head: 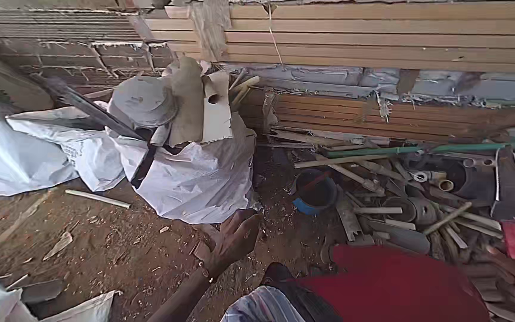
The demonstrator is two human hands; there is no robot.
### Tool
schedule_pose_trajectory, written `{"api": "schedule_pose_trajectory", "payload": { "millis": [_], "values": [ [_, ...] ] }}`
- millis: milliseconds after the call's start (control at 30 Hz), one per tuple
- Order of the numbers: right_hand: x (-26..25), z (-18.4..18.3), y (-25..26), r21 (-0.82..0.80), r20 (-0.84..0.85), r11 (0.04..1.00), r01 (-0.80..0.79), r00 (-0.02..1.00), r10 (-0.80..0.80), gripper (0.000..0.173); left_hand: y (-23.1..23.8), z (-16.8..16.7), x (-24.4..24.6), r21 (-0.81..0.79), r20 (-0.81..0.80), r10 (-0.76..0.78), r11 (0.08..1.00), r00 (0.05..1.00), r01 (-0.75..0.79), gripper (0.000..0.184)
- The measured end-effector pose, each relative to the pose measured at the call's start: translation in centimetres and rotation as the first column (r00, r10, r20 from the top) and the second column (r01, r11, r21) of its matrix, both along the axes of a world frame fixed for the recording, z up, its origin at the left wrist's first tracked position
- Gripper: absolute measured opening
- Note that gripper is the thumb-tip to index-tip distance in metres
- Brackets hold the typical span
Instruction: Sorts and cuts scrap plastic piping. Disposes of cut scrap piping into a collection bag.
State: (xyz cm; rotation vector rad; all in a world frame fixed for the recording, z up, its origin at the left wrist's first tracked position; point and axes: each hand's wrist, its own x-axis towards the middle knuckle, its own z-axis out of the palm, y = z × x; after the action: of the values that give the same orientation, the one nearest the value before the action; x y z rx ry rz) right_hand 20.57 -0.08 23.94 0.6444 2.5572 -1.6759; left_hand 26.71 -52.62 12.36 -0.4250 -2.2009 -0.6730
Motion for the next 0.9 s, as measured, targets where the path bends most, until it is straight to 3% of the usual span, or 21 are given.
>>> {"api": "schedule_pose_trajectory", "payload": {
  "millis": [33, 100, 167, 233, 333, 400, 467, 533, 567, 667, 800, 900],
  "values": [
    [0.3, 1.3, -0.7, -0.093, -0.023, 0.987, 0.132, 0.991, -0.135, 0.008, 3.0, 0.2, -1.3, -0.034, -0.024, -0.151, 0.988, 0.988, 0.150, 0.020],
    [0.9, 4.2, -1.1, -0.244, -0.101, 0.930, 0.274, 0.947, -0.306, 0.020, 8.1, -0.5, -3.9, -0.104, -0.047, -0.389, 0.918, 0.920, 0.383, 0.023],
    [2.4, 6.2, -0.5, -0.324, -0.254, 0.895, 0.308, 0.883, -0.396, 0.029, 12.9, -1.3, -7.0, -0.113, -0.053, -0.523, 0.850, 0.851, 0.515, 0.021],
    [4.3, 7.8, 0.3, -0.284, -0.472, 0.903, 0.322, 0.772, -0.425, 0.030, 18.1, -1.4, -9.8, -0.051, 0.001, -0.574, 0.818, 0.819, 0.573, 0.014],
    [7.1, 8.7, 3.1, -0.077, -0.698, 0.878, 0.472, 0.604, -0.386, 0.013, 24.9, -2.6, -14.2, 0.078, 0.235, -0.607, 0.791, 0.760, 0.607, 0.019],
    [9.0, 8.0, 6.8, 0.024, -0.736, 0.840, 0.542, 0.578, -0.352, 0.027, 28.4, -4.8, -17.4, 0.120, 0.526, -0.565, 0.790, 0.636, 0.602, 0.024],
    [9.9, 6.8, 10.0, -0.028, -0.737, 0.835, 0.550, 0.553, -0.389, 0.014, 31.4, -7.7, -20.5, 0.104, 0.719, -0.499, 0.765, 0.483, 0.636, 0.026],
    [9.6, 5.0, 12.2, -0.106, -0.673, 0.808, 0.580, 0.556, -0.488, 0.002, 34.2, -9.8, -22.5, 0.054, 0.832, -0.426, 0.699, 0.355, 0.713, 0.028],
    [9.0, 3.7, 12.8, -0.141, -0.611, 0.781, 0.608, 0.567, -0.552, 0.006, 35.6, -10.8, -23.2, 0.046, 0.864, -0.407, 0.652, 0.297, 0.757, 0.030],
    [6.5, -3.2, 13.6, -0.159, -0.407, 0.697, 0.700, 0.597, -0.692, 0.004, 39.2, -13.1, -23.9, 0.082, 0.922, -0.366, 0.508, 0.128, 0.858, 0.031],
    [3.8, -15.0, 13.1, -0.157, -0.158, 0.623, 0.766, 0.604, -0.782, 0.007, 43.6, -16.1, -23.5, 0.047, 0.972, -0.232, 0.383, 0.047, 0.923, 0.035],
    [3.5, -20.5, 12.1, -0.211, -0.048, 0.577, 0.789, 0.581, -0.813, 0.006, 46.4, -18.5, -22.6, 0.022, 0.990, -0.140, 0.333, 0.027, 0.943, 0.044]
  ]
}}
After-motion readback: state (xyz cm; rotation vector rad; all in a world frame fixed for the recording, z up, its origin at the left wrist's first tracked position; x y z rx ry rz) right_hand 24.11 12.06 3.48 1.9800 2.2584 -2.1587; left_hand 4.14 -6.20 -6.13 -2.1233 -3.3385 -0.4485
